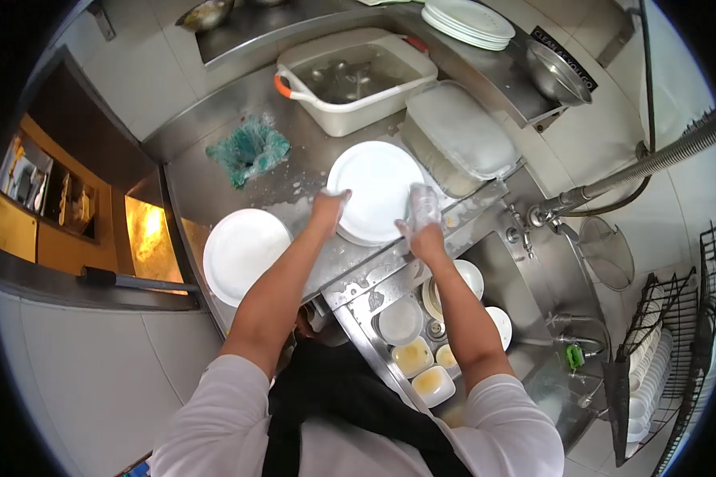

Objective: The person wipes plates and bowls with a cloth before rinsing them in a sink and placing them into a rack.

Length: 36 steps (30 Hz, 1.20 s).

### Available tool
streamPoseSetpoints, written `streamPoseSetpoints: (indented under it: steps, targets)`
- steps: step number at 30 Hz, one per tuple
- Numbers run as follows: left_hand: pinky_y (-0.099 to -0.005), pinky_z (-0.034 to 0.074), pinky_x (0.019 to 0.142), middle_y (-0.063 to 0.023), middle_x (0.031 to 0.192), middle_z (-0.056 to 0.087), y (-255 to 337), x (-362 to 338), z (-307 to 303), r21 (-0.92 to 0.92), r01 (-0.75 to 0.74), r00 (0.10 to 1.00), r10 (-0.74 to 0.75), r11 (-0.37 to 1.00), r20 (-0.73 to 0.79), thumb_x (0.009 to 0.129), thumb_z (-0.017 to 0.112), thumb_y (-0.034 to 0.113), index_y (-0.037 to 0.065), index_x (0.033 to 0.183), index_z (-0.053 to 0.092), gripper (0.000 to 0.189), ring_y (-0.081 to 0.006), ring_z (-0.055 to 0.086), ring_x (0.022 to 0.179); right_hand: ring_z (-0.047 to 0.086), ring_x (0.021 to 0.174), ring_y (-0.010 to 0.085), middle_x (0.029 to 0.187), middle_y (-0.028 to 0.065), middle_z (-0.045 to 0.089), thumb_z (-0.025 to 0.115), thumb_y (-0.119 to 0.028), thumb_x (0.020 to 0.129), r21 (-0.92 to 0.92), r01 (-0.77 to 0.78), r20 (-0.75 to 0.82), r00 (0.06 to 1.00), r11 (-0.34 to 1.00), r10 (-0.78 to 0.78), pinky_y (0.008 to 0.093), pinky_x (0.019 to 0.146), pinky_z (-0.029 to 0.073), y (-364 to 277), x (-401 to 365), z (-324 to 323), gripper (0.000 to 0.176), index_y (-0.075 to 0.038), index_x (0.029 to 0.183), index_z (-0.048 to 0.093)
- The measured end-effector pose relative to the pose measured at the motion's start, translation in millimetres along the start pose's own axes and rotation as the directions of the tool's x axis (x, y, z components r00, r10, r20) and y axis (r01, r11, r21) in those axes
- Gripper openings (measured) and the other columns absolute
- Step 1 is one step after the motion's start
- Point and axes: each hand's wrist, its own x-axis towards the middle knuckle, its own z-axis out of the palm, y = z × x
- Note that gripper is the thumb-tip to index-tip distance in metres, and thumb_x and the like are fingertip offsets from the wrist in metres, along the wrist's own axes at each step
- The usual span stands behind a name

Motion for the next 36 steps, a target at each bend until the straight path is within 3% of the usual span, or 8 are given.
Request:
streamPoseSetpoints:
  steps: [5, 12, 15, 20, 25, 29, 34, 36]
  targets:
    - [-0.0342, 0.053, 0.080, -0.0167, 0.101, 0.067, 81, -55, -23, 0.098, -0.307, 0.864, 0.234, 0.947, 0.447, 0.084, 0.073, 0.017, -0.008, 0.110, 0.060, 0.039, -0.0246, 0.066, 0.090, 0.064, 0.101, 0.0246, 0.107, 0.0176, 0.067, 0.072, -0.014, 0.079, 0.573, -0.445, 0.311, 0.895, 0.688, 0.320, 0.0355, 0.094, 0.048, 10, 35, -62, 0.056, 0.004, 0.128, 0.053]
    - [-0.0453, 0.051, 0.079, -0.0240, 0.098, 0.065, 164, -106, 33, 0.486, -0.837, 0.478, 0.098, -0.250, 0.873, 0.087, 0.065, 0.027, 0.002, 0.106, 0.063, 0.031, -0.0416, 0.062, 0.090, 0.063, 0.083, 0.0165, 0.093, 0.0099, 0.070, 0.078, -0.025, 0.073, 0.597, -0.242, 0.458, 0.886, 0.765, -0.077, 0.0311, 0.079, 0.048, -25, 78, -76, 0.042, -0.001, 0.106, 0.067]
    - [-0.0441, 0.052, 0.077, -0.0236, 0.095, 0.066, 167, -125, 16, 0.638, -0.750, 0.631, 0.473, 0.172, 0.615, 0.086, 0.065, 0.024, 0.002, 0.106, 0.064, 0.029, -0.0416, 0.063, 0.086, 0.065, 0.086, 0.0199, 0.098, 0.0110, 0.069, 0.076, -0.018, 0.076, 0.631, -0.236, 0.235, 0.966, 0.739, 0.108, 0.0327, 0.082, 0.050, -25, 68, -84, 0.039, 0.002, 0.108, 0.066]
    - [-0.0371, 0.053, 0.071, -0.0170, 0.090, 0.070, 40, -127, 7, 0.055, -0.505, 0.863, 0.505, 0.861, 0.009, 0.086, 0.069, 0.020, -0.008, 0.107, 0.062, 0.036, -0.0217, 0.068, 0.079, 0.054, 0.118, 0.0268, 0.131, 0.0176, 0.054, 0.061, -0.022, 0.093, 0.837, -0.189, 0.446, 0.779, -0.513, 0.441, 0.0414, 0.102, 0.044, -56, 18, -9, 0.050, 0.007, 0.131, 0.046]
    - [-0.0356, 0.053, 0.070, -0.0149, 0.085, 0.071, 45, -113, -46, 0.179, -0.336, 0.934, 0.302, 0.925, 0.191, 0.085, 0.071, 0.020, -0.008, 0.098, 0.068, 0.032, -0.0204, 0.068, 0.077, 0.055, 0.115, 0.0241, 0.129, 0.0124, 0.057, 0.069, -0.028, 0.087, 0.672, -0.736, 0.680, 0.568, -0.085, 0.463, 0.0444, 0.097, 0.045, -46, 4, -36, 0.060, -0.001, 0.135, 0.047]
    - [-0.0412, 0.052, 0.078, -0.0236, 0.087, 0.068, 130, -110, -53, 0.722, -0.671, 0.738, 0.054, 0.171, 0.673, 0.085, 0.068, 0.028, -0.007, 0.101, 0.065, 0.038, -0.0361, 0.067, 0.082, 0.065, 0.090, 0.0256, 0.102, 0.0127, 0.068, 0.074, -0.030, 0.080, 0.455, -0.106, 0.511, 0.844, 0.884, -0.163, 0.0390, 0.082, 0.049, -38, 73, -83, 0.042, -0.002, 0.111, 0.065]
    - [-0.0428, 0.051, 0.079, -0.0280, 0.089, 0.065, 172, -116, -4, 0.651, -0.704, 0.649, 0.114, -0.284, 0.752, 0.085, 0.067, 0.028, -0.005, 0.095, 0.066, 0.034, -0.0428, 0.063, 0.083, 0.065, 0.088, 0.0232, 0.092, 0.0129, 0.069, 0.076, -0.030, 0.076, 0.530, 0.099, 0.361, 0.872, 0.842, -0.330, 0.0367, 0.079, 0.050, -62, 109, -74, 0.036, -0.004, 0.100, 0.069]
    - [-0.0398, 0.053, 0.076, -0.0231, 0.090, 0.068, 182, -119, -13, 0.595, -0.772, 0.616, 0.493, 0.223, 0.615, 0.084, 0.069, 0.024, -0.006, 0.100, 0.064, 0.034, -0.0346, 0.067, 0.079, 0.064, 0.097, 0.0232, 0.100, 0.0133, 0.068, 0.068, -0.023, 0.084, 0.591, -0.285, 0.416, 0.909, 0.755, 0.018, 0.0389, 0.082, 0.052, -46, 104, -84, 0.033, -0.003, 0.110, 0.066]
